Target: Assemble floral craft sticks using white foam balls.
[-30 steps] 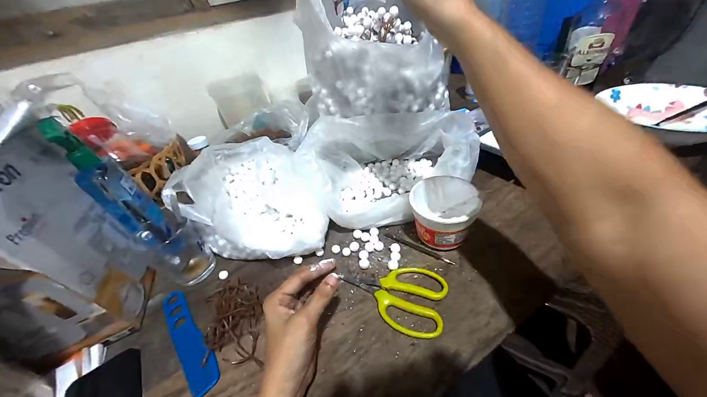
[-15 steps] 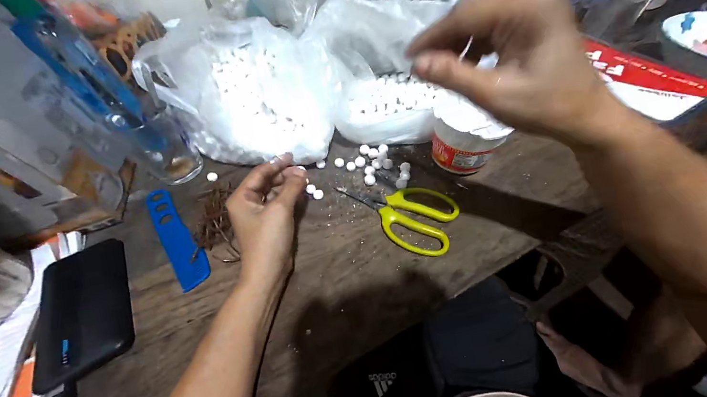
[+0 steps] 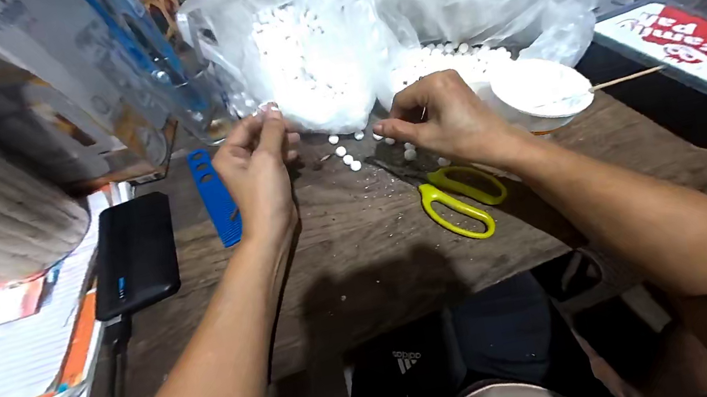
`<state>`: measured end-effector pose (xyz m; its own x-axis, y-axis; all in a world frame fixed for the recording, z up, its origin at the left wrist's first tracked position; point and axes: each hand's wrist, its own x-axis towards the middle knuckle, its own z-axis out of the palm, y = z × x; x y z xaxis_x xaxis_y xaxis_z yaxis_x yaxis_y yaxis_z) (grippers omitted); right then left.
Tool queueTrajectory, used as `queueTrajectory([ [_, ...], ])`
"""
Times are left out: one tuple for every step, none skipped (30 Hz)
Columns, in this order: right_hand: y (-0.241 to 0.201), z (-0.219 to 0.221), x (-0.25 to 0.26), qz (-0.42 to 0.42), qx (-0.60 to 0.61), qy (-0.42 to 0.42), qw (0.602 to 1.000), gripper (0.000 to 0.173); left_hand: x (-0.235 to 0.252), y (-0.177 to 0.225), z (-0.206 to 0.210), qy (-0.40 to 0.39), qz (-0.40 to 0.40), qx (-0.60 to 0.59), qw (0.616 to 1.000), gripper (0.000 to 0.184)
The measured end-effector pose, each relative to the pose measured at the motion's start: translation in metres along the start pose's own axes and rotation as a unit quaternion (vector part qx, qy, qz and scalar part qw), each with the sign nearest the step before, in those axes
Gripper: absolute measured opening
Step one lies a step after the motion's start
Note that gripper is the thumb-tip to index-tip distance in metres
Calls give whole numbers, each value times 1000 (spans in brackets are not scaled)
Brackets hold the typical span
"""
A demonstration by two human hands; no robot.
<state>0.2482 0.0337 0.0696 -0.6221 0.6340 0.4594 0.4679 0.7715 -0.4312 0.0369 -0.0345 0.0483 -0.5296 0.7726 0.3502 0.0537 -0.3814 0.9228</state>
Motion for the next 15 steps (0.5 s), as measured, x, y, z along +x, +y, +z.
queueTrajectory([
  [-3, 5, 6, -8, 3, -13, 1000, 31, 4, 3, -3, 13, -4, -12, 1000, 16],
  [-7, 11, 11, -17, 8, -29, 999, 28, 8, 7, -6, 29, -11, -29, 999, 23],
  [-11, 17, 16, -26, 11, -46, 999, 23, 11, 11, -8, 46, -21, -46, 998, 32],
  [-14, 23, 22, -34, 15, -63, 997, 19, 13, 16, -10, 60, -31, -61, 996, 39],
  [-18, 30, 27, -42, 20, -78, 996, 17, 14, 18, -12, 69, -34, -69, 995, 45],
  [-22, 37, 32, -53, 23, -88, 994, 17, 14, 21, -14, 78, -37, -78, 993, 49],
  [-25, 44, 36, -62, 24, -95, 993, 16, 15, 22, -15, 86, -37, -84, 992, 52],
  [-29, 50, 41, -66, 22, -106, 992, 16, 16, 23, -16, 91, -36, -89, 991, 54],
  [-33, 55, 46, -66, 19, -117, 991, 16, 17, 24, -17, 97, -37, -92, 990, 55],
  [-37, 59, 50, -62, 17, -128, 990, 15, 19, 25, -18, 103, -39, -94, 989, 56],
  [-40, 64, 55, -54, 18, -139, 989, 15, 20, 27, -19, 109, -38, -97, 989, 57],
  [-43, 67, 59, -43, 19, -148, 988, 14, 21, 29, -21, 116, -38, -101, 987, 57],
  [-46, 71, 62, -34, 22, -152, 987, 14, 22, 31, -22, 123, -36, -108, 986, 58],
  [-47, 73, 65, -29, 30, -148, 988, 14, 23, 32, -25, 127, -32, -116, 985, 58],
  [-49, 75, 66, -25, 39, -142, 989, 14, 25, 34, -27, 135, -27, -124, 983, 59],
])
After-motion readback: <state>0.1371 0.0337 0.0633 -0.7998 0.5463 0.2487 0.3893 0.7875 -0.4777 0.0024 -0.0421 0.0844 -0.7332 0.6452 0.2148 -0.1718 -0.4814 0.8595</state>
